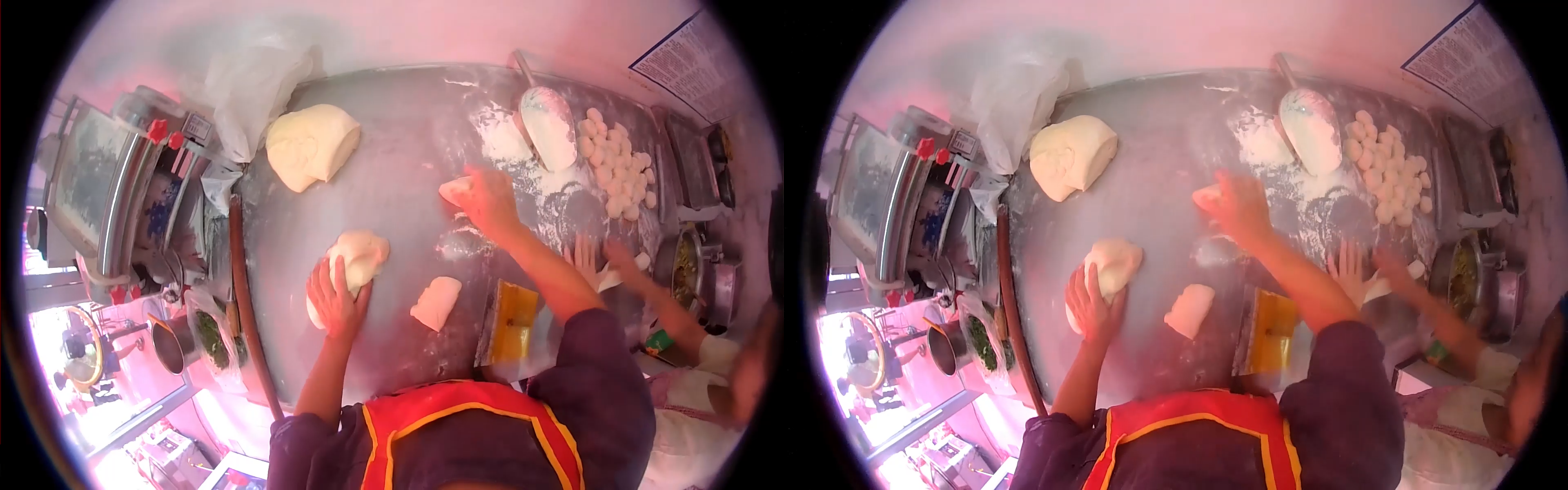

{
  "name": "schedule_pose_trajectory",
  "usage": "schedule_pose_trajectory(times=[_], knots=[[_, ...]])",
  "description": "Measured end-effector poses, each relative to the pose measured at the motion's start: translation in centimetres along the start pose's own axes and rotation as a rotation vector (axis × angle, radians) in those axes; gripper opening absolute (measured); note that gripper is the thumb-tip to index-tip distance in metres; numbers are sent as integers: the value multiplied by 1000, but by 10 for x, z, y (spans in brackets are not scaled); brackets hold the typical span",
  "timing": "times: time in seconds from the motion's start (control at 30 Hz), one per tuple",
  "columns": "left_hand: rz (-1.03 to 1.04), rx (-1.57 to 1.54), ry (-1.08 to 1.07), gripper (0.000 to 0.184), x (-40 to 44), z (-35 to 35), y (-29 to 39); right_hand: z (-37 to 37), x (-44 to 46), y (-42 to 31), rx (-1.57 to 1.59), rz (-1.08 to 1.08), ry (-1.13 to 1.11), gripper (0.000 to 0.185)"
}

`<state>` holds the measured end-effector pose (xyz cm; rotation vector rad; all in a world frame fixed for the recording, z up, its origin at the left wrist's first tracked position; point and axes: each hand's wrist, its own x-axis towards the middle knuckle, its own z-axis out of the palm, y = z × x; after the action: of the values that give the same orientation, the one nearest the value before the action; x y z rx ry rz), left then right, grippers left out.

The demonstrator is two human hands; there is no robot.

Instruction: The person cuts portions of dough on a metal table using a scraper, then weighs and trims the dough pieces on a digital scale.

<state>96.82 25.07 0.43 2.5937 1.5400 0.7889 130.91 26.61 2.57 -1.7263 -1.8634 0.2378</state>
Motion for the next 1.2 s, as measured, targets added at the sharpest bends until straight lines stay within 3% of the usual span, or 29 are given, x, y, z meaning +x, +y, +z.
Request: schedule_pose_trajectory(times=[0.07,0.17,0.23,0.3,0.4,0.47,0.57,0.63,0.67,0.73,0.8,0.9,0.97,1.03,1.13,1.2], knots=[[-22,-21,-24,70,-1,-1,0,21,4,5,2,212,203,52],[-31,-13,-43,71,-5,0,-3,65,-28,-6,-140,6,212,60],[-42,-4,-36,72,-3,-2,-1,56,-39,-37,-157,-209,146,63],[-46,-2,-24,72,-1,-1,-2,76,-47,-26,-93,-315,201,57],[-50,-9,-24,71,-2,1,-3,68,8,-7,-107,-45,-104,29],[-61,-12,-53,71,-1,-1,-6,84,49,28,-348,159,-20,34],[-84,-193,-117,72,4,1,-30,69,59,37,-391,70,150,34],[-193,-323,-250,70,18,2,-55,20,38,-18,-178,-32,320,33],[-259,-385,-314,70,25,4,-70,11,16,-29,-19,120,313,35],[-47,19,-55,65,31,21,-105,-2,-47,-30,119,316,287,40],[-295,-43,-72,57,42,27,-128,-25,-115,-57,145,500,211,46],[-639,-268,-348,51,51,31,-110,-35,-223,-78,4,803,120,79],[-310,-314,1,48,20,34,-53,-33,-262,-99,-33,890,48,88],[65,140,-147,56,8,-4,15,-24,-277,-113,-62,919,11,97],[307,-99,-161,63,-22,-3,51,-19,-275,-121,-127,904,8,107],[179,-120,-116,68,-24,16,38,-17,-266,-124,-188,966,18,111]])
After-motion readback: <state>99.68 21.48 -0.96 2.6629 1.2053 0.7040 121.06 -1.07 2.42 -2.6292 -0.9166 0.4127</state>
